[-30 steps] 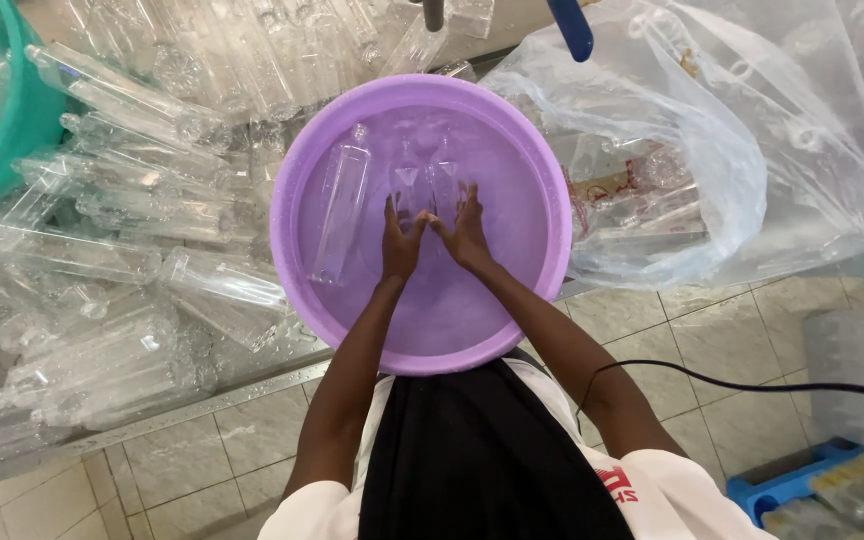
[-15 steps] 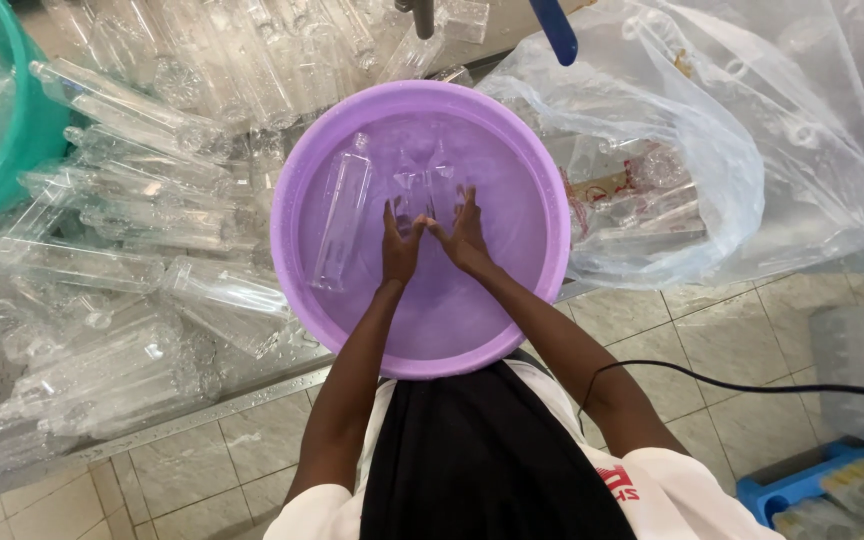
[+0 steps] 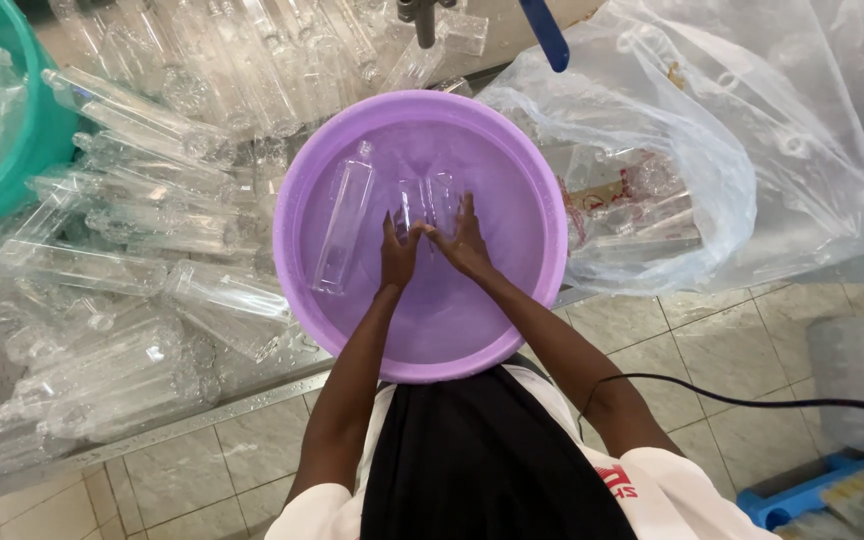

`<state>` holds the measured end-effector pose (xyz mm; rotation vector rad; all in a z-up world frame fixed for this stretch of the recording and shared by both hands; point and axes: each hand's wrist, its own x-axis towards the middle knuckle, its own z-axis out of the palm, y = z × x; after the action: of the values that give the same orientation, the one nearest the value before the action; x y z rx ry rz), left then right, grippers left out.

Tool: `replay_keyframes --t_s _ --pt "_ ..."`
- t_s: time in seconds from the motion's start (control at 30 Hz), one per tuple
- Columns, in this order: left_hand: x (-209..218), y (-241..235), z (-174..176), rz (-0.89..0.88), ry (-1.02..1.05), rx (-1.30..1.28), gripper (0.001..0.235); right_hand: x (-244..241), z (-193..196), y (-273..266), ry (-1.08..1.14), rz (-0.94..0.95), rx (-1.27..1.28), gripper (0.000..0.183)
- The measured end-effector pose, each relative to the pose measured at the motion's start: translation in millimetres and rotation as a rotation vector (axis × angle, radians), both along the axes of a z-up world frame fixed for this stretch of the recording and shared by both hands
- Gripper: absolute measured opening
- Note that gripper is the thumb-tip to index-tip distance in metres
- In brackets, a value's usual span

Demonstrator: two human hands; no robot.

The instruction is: The person washes clear plastic bottles by hand in a purple basin filled with water. They repeatedly submerge, agitate, and rinse the bottles, then place them into a large plastic bag on the counter. The person also handles a green basin containing additional bottles.

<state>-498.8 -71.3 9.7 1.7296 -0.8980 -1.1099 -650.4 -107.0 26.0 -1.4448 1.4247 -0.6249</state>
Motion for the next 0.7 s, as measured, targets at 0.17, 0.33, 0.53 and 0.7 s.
replay_keyframes --t_s 0.17,0.33,0.53,0.7 --pt "16.1 -1.2 -28.5 0.021 -0.052 0.236 0.083 -17.6 -8.8 -5.0 -0.095 0.086 0.117 0.133" --pt "14.6 11.0 60.0 0.05 0.641 0.231 0.109 -32.6 126.9 11.2 -0.448 -0.049 0.537 0.109" --pt "14.3 44.4 58.4 -0.128 0.69 -0.199 0.109 -71.4 37.3 27.0 -0.877 0.169 0.144 0.113" --pt "16.7 54.8 72.7 -0.203 0.57 -0.599 0.11 -65.9 183.2 61.4 -0.626 -0.293 0.731 0.099"
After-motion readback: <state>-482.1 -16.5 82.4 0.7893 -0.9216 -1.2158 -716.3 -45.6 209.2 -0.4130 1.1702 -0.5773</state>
